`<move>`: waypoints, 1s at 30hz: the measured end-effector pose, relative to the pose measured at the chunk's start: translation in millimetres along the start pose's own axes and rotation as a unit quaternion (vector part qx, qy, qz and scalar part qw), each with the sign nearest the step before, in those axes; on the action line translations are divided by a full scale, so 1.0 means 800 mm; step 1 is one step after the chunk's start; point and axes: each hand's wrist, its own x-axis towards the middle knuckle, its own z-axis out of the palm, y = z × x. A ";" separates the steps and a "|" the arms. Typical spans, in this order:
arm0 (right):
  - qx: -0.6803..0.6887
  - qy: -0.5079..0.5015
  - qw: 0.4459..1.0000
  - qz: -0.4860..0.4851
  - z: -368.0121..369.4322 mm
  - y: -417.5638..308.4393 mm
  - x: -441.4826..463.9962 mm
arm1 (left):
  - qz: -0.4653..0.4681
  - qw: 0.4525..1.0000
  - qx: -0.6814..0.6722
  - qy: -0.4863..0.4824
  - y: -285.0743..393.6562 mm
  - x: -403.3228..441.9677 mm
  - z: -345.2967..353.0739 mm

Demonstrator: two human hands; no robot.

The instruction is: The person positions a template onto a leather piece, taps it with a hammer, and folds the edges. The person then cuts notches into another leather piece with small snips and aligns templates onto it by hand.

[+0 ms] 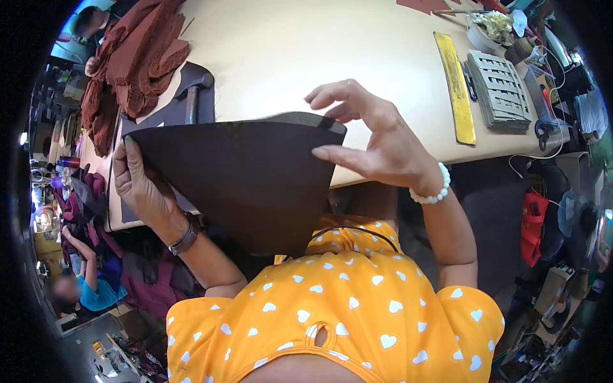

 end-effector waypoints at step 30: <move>0.101 0.125 0.972 0.173 -0.008 -0.011 -0.049 | -0.001 0.999 0.024 -0.022 -0.008 -0.001 -0.006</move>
